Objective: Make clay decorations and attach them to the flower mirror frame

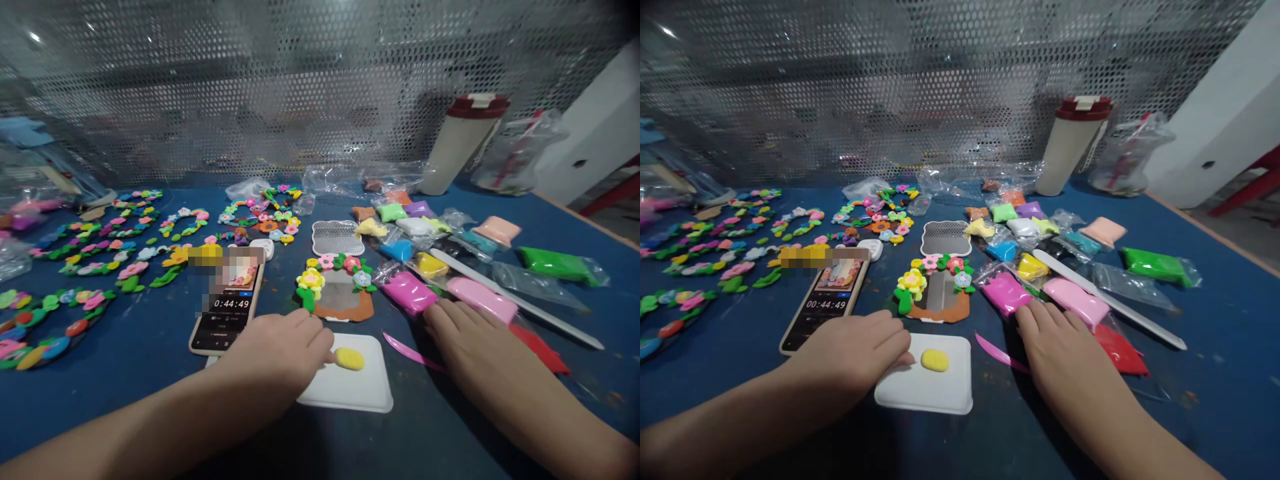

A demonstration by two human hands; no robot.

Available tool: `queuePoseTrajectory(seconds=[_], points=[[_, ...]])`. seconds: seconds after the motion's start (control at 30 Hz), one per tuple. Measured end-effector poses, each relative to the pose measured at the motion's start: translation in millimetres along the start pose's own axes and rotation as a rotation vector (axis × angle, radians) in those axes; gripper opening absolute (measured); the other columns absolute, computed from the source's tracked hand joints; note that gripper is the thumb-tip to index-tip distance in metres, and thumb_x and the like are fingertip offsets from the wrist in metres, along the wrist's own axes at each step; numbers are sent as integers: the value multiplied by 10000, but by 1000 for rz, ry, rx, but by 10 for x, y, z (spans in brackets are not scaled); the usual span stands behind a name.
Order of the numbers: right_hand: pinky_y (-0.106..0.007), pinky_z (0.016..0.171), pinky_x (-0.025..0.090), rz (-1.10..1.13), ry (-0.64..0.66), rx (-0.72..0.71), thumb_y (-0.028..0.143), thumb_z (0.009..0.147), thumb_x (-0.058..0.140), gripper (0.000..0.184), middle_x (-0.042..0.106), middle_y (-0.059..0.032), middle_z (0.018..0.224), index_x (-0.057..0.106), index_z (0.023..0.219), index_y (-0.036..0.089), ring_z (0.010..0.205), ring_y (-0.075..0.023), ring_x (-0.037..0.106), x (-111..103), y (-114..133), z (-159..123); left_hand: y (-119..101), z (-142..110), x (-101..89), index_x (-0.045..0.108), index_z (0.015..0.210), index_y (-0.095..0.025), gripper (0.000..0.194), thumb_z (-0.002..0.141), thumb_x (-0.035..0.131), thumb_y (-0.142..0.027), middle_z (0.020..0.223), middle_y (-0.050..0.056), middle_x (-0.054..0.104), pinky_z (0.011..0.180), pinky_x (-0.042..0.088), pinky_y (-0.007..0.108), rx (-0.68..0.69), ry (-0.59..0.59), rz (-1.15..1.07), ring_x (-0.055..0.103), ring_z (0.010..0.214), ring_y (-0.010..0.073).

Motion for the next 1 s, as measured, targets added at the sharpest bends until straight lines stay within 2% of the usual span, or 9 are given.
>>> queuePoseTrajectory(seconds=[0.1, 0.17, 0.23, 0.37, 0.5, 0.67, 0.8, 0.9, 1.0], points=[[-369, 577, 462, 16, -15, -6, 80, 824, 396, 182, 625, -98, 744, 551, 782, 167, 644, -246, 605, -10, 2, 11, -16, -29, 51, 511, 653, -180, 370, 970, 326, -227, 561, 5, 517, 466, 180, 310, 47, -230, 81, 479, 548, 160], [-359, 565, 449, 12, -20, 11, 136, 863, 379, 196, 603, -84, 702, 534, 750, 175, 625, -239, 592, -12, 5, 11, 6, -36, 54, 506, 638, -184, 387, 972, 320, -241, 544, 0, 507, 469, 190, 308, 14, -253, 93, 467, 533, 155], [-354, 551, 430, -30, -44, 25, 175, 888, 351, 239, 576, -77, 663, 518, 716, 179, 612, -243, 580, -26, 17, 2, 50, -33, 50, 528, 664, -182, 370, 970, 336, -260, 572, -4, 526, 475, 229, 290, -68, -157, 27, 473, 538, 149], [-366, 542, 408, -139, -99, 13, 139, 881, 295, 300, 563, -91, 627, 516, 682, 175, 574, -251, 564, -90, 57, -29, 118, -13, 51, 584, 862, -208, 199, 936, 401, -179, 819, 0, 595, 539, 318, 259, -259, 162, -202, 554, 732, 159], [-337, 520, 390, -56, -92, 24, 151, 884, 301, 288, 556, -68, 602, 482, 666, 199, 541, -229, 553, -141, 54, -32, 100, 27, 31, 585, 902, -220, 214, 940, 376, -201, 918, 10, 567, 575, 341, 274, -330, 355, -269, 560, 793, 172], [-328, 507, 359, 87, -163, 249, 304, 897, 327, 209, 555, -68, 679, 445, 748, 215, 552, -220, 525, -244, -95, 23, 58, 51, 10, 583, 904, -216, 221, 931, 363, -224, 960, 24, 546, 580, 353, 270, -371, 410, -291, 561, 817, 176], [-339, 527, 374, 145, -213, 426, 378, 882, 334, 233, 553, -87, 769, 475, 795, 214, 642, -243, 548, -326, -319, 59, 28, 31, -9, 572, 882, -221, 173, 908, 401, -233, 957, 18, 544, 542, 326, 263, -366, 438, -307, 561, 761, 169], [-347, 560, 398, 211, -201, 501, 399, 864, 365, 246, 550, -85, 836, 508, 812, 207, 706, -243, 563, -309, -456, 82, 10, 18, -38, 550, 897, -224, 112, 896, 447, -265, 958, 10, 546, 543, 327, 257, -363, 456, -344, 568, 746, 166], [-355, 601, 420, 323, -210, 517, 382, 843, 433, 205, 545, -76, 838, 526, 814, 201, 726, -232, 558, -253, -516, 107, 2, 13, -66, 540, 903, -222, 100, 897, 456, -274, 970, 10, 542, 548, 333, 256, -368, 454, -349, 575, 746, 168]])
Point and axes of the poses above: each hand's wrist, its own z-axis towards the middle knuckle, its own x-axis out of the palm, y = z × x, the point moved 1 cm from there along z, towards the middle knuckle
